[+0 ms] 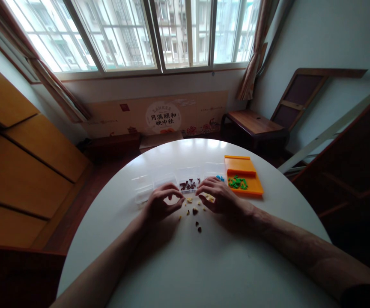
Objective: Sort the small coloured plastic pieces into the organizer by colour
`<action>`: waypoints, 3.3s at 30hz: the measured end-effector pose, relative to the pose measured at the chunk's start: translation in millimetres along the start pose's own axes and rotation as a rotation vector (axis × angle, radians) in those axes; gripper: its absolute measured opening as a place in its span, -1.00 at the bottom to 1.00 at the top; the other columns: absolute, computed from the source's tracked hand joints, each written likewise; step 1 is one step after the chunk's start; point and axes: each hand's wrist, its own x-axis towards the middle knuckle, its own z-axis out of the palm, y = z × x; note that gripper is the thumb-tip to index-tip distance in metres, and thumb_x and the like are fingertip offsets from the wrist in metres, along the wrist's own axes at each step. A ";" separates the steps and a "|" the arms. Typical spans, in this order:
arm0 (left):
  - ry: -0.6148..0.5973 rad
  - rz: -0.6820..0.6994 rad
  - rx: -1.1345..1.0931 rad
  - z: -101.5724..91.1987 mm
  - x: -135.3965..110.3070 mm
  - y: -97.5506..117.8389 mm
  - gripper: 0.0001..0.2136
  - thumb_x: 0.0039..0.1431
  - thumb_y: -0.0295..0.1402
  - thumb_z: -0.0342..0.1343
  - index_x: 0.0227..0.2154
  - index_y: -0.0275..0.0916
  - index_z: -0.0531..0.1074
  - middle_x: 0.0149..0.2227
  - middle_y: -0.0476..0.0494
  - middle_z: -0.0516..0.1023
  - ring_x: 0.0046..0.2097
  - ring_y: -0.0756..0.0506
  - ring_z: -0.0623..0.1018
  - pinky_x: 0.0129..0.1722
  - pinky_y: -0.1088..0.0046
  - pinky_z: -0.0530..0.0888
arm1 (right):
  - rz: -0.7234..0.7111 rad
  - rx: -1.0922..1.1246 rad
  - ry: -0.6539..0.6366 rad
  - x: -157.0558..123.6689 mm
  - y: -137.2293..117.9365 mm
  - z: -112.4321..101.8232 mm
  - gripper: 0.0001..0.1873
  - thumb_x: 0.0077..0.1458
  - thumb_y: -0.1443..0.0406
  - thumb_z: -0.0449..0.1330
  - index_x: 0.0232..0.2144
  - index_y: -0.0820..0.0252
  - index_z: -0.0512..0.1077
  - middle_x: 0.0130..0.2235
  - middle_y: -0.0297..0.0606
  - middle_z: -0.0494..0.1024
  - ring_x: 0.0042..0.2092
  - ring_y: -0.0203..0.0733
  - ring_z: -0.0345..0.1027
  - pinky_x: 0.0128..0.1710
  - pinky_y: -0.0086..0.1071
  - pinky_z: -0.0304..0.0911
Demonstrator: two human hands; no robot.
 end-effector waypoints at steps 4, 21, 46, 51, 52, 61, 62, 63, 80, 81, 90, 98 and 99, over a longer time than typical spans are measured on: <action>0.186 -0.032 0.172 5.6 3.3 -7.9 -0.90 0.40 -0.29 0.32 -0.17 -0.13 0.72 -0.22 -0.16 0.67 -0.26 -0.07 0.62 -0.29 0.39 0.58 | -0.074 0.050 -0.116 2.5 -5.7 -4.1 -0.85 0.38 0.38 0.21 -0.11 0.02 0.54 -0.11 -0.24 0.68 -0.05 -0.06 0.51 0.06 -0.13 0.42; -0.269 0.154 0.073 -0.6 -5.5 -5.1 -0.97 0.29 -0.34 0.37 -0.24 -0.09 0.71 -0.22 -0.10 0.70 -0.23 -0.08 0.65 -0.14 0.37 0.55 | -0.224 0.045 -0.234 -1.1 4.0 0.3 -0.86 0.47 0.22 0.28 -0.01 0.00 0.63 -0.06 -0.24 0.66 -0.06 -0.13 0.46 0.03 -0.19 0.34; 0.157 0.009 0.500 7.2 0.3 -5.6 -0.91 0.38 -0.28 0.32 -0.18 -0.12 0.70 -0.21 -0.10 0.69 -0.21 -0.13 0.65 -0.12 0.27 0.53 | -0.131 0.013 -0.214 1.0 -6.1 -1.4 -0.88 0.44 0.32 0.22 -0.09 0.09 0.58 -0.07 -0.22 0.67 -0.02 -0.11 0.48 0.14 -0.17 0.36; 0.017 0.086 0.325 5.2 -0.5 0.1 -0.92 0.35 -0.35 0.29 -0.29 -0.14 0.66 -0.27 -0.10 0.67 -0.25 -0.10 0.63 -0.19 0.31 0.53 | -0.173 0.023 -0.188 -2.3 4.1 7.7 -0.94 0.40 0.30 0.28 -0.15 0.05 0.57 -0.10 -0.28 0.67 -0.09 -0.14 0.48 0.06 -0.20 0.37; -0.032 0.105 0.285 4.8 -1.1 0.4 -0.93 0.34 -0.34 0.29 -0.29 -0.14 0.66 -0.27 -0.11 0.67 -0.26 -0.10 0.63 -0.21 0.32 0.54 | -0.178 0.022 -0.184 -2.5 4.7 8.4 -0.95 0.39 0.31 0.29 -0.15 0.05 0.57 -0.11 -0.28 0.67 -0.10 -0.14 0.48 0.06 -0.19 0.36; -0.170 0.222 0.174 6.8 -5.9 -3.2 -0.92 0.27 -0.28 0.41 -0.21 -0.09 0.68 -0.22 -0.09 0.71 -0.25 -0.10 0.67 -0.19 0.34 0.58 | -0.078 0.050 0.011 2.7 -4.0 -3.1 -0.99 0.39 0.30 0.31 -0.14 0.08 0.54 -0.14 -0.24 0.67 -0.08 -0.10 0.51 0.03 -0.19 0.40; -0.163 0.226 0.171 7.2 -5.0 -2.5 -0.92 0.27 -0.27 0.41 -0.21 -0.09 0.69 -0.23 -0.09 0.71 -0.26 -0.09 0.67 -0.21 0.35 0.58 | -0.047 0.036 0.068 3.3 -2.7 -3.7 -0.99 0.39 0.31 0.32 -0.15 0.08 0.55 -0.15 -0.23 0.67 -0.09 -0.10 0.52 0.02 -0.19 0.40; -0.163 0.225 0.167 7.4 -3.9 -1.3 -0.91 0.28 -0.27 0.42 -0.20 -0.09 0.69 -0.23 -0.09 0.71 -0.26 -0.09 0.66 -0.21 0.36 0.57 | -0.010 0.020 0.122 3.7 -0.9 -4.0 -0.99 0.39 0.31 0.32 -0.15 0.08 0.55 -0.15 -0.23 0.67 -0.09 -0.09 0.52 0.02 -0.18 0.39; -0.284 0.200 0.179 8.0 -3.6 1.1 -0.91 0.38 -0.30 0.32 -0.14 -0.03 0.72 -0.20 -0.10 0.70 -0.23 -0.08 0.65 -0.18 0.39 0.56 | 0.140 -0.059 0.231 -0.4 11.4 6.3 -0.88 0.41 0.38 0.27 -0.09 0.05 0.55 -0.12 -0.30 0.73 -0.10 -0.10 0.57 0.30 -0.03 0.29; -0.288 0.195 0.187 8.0 -3.3 1.5 -0.90 0.39 -0.30 0.32 -0.12 -0.03 0.72 -0.19 -0.10 0.70 -0.23 -0.08 0.65 -0.18 0.38 0.56 | 0.140 -0.059 0.229 -0.1 11.2 6.5 -0.87 0.40 0.39 0.27 -0.09 0.05 0.55 -0.12 -0.30 0.73 -0.10 -0.10 0.57 0.30 -0.03 0.29; -0.300 0.223 0.200 9.8 -3.0 -0.9 -0.88 0.43 -0.32 0.26 -0.19 -0.06 0.71 -0.21 -0.12 0.70 -0.23 -0.09 0.67 -0.20 0.40 0.56 | 0.093 -0.040 0.171 1.6 5.7 4.2 -0.88 0.33 0.40 0.25 -0.19 0.05 0.53 -0.23 -0.30 0.69 -0.17 -0.10 0.51 0.29 -0.01 0.29; 0.108 0.120 0.372 13.3 -0.4 -5.3 -0.94 0.38 -0.32 0.32 -0.23 -0.12 0.68 -0.24 -0.10 0.69 -0.23 -0.09 0.65 -0.15 0.32 0.56 | -0.023 0.056 -0.093 6.0 -11.6 -8.4 -0.91 0.25 0.34 0.32 -0.32 0.04 0.51 -0.29 -0.30 0.63 -0.19 -0.09 0.41 0.09 -0.11 0.36; 0.162 0.082 0.397 13.6 1.2 -6.3 -0.92 0.39 -0.31 0.32 -0.24 -0.13 0.68 -0.25 -0.10 0.68 -0.23 -0.10 0.64 -0.16 0.32 0.55 | -0.023 0.060 -0.114 6.3 -11.9 -9.0 -0.91 0.25 0.33 0.33 -0.32 0.04 0.51 -0.28 -0.31 0.63 -0.19 -0.09 0.40 0.09 -0.11 0.35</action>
